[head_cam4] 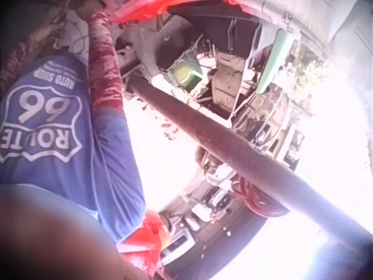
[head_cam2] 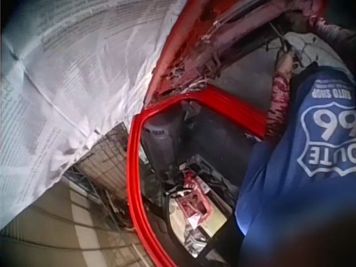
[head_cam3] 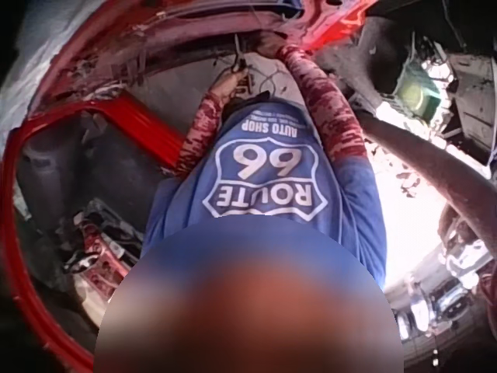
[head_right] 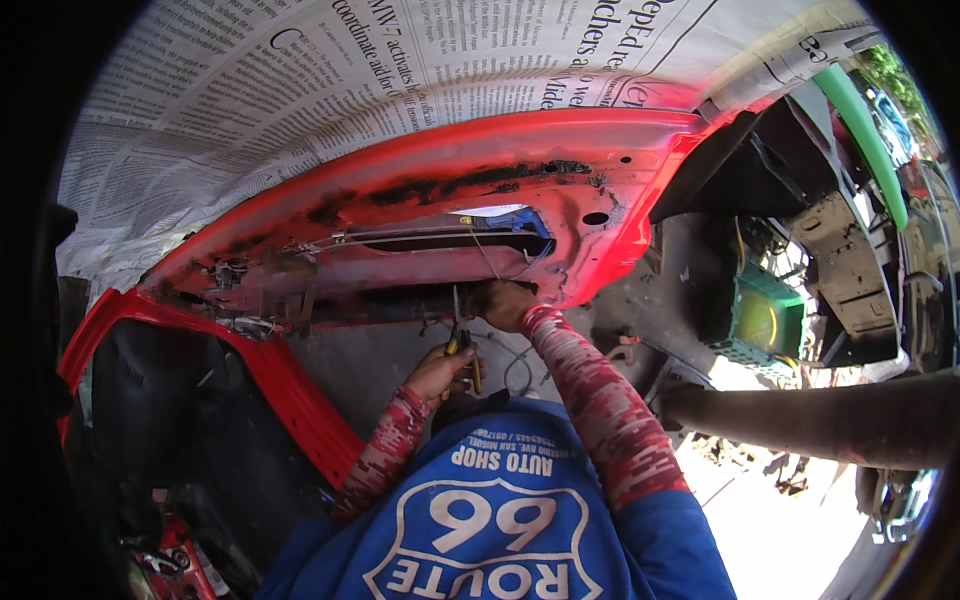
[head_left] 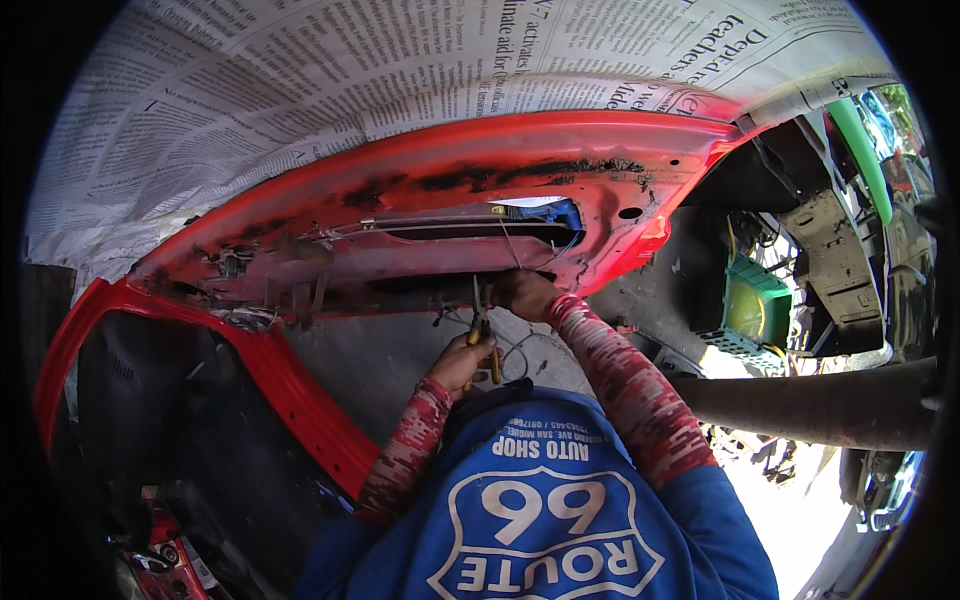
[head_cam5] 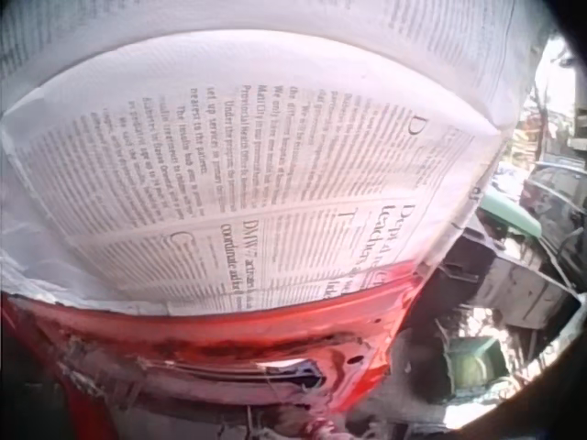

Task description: The person works on the interior wiring of a red car door, using pliers to strip and adjust wires inside the door panel. The person repeatedly manipulates the wires and tools while others stand nearby in the service bay.

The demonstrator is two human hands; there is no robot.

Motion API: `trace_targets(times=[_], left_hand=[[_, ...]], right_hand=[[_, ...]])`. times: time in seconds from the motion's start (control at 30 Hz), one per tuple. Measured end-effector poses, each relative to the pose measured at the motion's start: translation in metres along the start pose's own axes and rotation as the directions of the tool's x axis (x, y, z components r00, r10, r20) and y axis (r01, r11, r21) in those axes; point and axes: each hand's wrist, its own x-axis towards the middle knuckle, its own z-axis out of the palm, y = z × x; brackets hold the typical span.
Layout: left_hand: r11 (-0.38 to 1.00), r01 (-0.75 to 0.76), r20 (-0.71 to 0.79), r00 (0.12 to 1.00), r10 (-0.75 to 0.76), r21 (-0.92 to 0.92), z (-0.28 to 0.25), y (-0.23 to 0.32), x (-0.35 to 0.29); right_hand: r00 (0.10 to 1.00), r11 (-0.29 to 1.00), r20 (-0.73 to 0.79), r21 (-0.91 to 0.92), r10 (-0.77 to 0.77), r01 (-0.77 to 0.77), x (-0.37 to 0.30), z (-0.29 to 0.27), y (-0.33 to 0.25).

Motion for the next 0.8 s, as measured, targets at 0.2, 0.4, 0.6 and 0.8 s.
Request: trace_targets(times=[0.2, 0.4, 0.6, 0.8], left_hand=[[0.999, -0.004, -0.023, 1.0, 0.005, 0.048, -0.001, -0.004, -0.003], [0.999, -0.026, -0.002, 1.0, 0.026, -0.033, -0.006, -0.006, 0.001], [1.0, -0.017, 0.003, 1.0, 0.017, 0.0, -0.008, -0.002, 0.007], [0.999, -0.033, 0.002, 0.999, 0.033, 0.031, -0.006, 0.003, 0.012]], right_hand=[[0.995, 0.98, -0.055, 0.185, 0.089, -0.077, -0.002, 0.003, 0.0], [0.989, 0.957, -0.085, 0.276, 0.122, -0.094, 0.002, 0.01, 0.003], [0.969, 0.94, -0.057, 0.261, 0.242, -0.219, 0.001, 0.01, 0.003], [0.976, 0.947, -0.036, 0.25, 0.215, -0.2, 0.002, 0.011, 0.007]])
